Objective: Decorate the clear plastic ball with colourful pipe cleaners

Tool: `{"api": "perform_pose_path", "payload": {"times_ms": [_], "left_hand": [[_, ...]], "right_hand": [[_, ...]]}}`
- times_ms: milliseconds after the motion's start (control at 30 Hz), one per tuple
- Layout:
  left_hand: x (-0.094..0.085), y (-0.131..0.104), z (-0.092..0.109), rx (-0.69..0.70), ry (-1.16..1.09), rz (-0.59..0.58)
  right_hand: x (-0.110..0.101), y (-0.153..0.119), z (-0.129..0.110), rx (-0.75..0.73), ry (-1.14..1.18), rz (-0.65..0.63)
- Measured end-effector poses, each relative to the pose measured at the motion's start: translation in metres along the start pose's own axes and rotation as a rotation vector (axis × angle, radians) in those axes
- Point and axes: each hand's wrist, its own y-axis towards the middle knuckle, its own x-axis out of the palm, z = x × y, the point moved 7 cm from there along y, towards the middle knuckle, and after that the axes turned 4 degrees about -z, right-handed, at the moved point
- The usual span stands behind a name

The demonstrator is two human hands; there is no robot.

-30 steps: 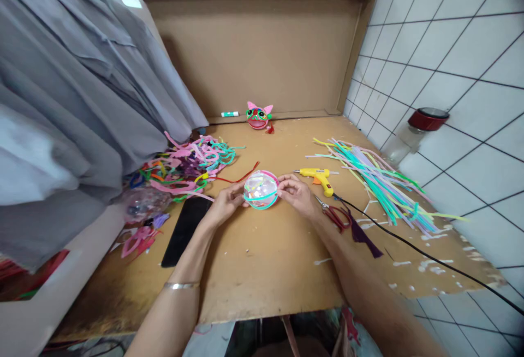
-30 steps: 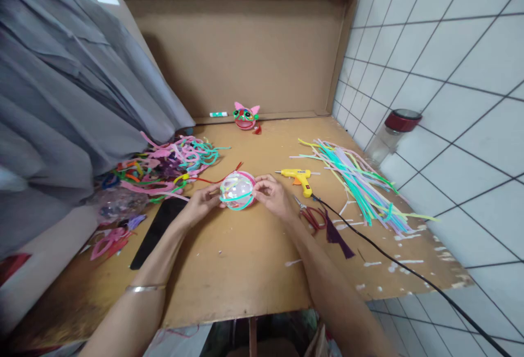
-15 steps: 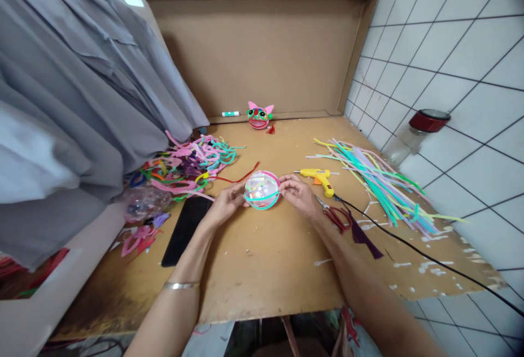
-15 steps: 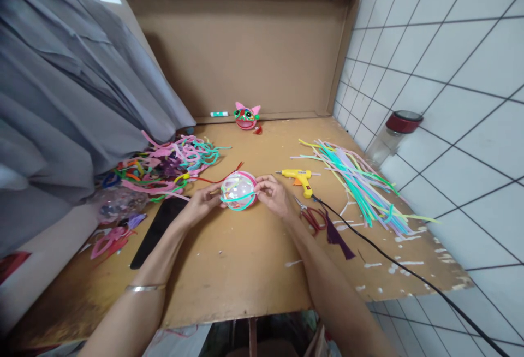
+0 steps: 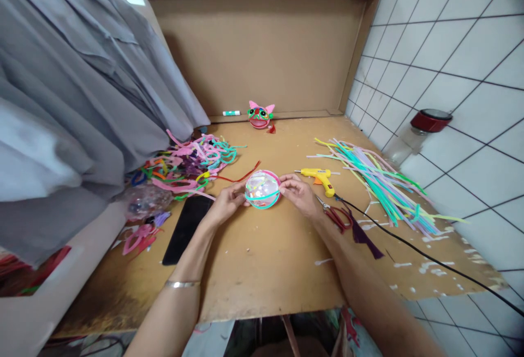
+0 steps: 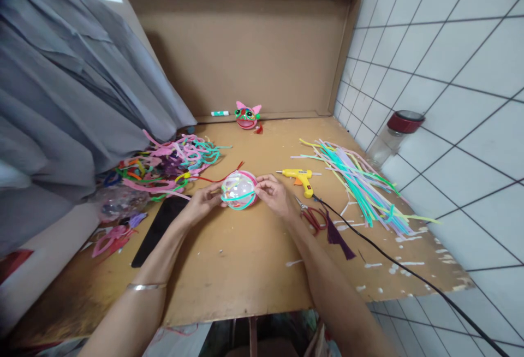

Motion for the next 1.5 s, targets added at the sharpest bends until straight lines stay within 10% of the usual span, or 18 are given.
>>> {"api": "perform_pose_path", "payload": {"times_ms": [1500], "left_hand": [[0.000, 0.002, 0.003, -0.008, -0.040, 0.030]], "right_hand": [[-0.001, 0.003, 0.012, 0.079, 0.191, 0.049]]}}
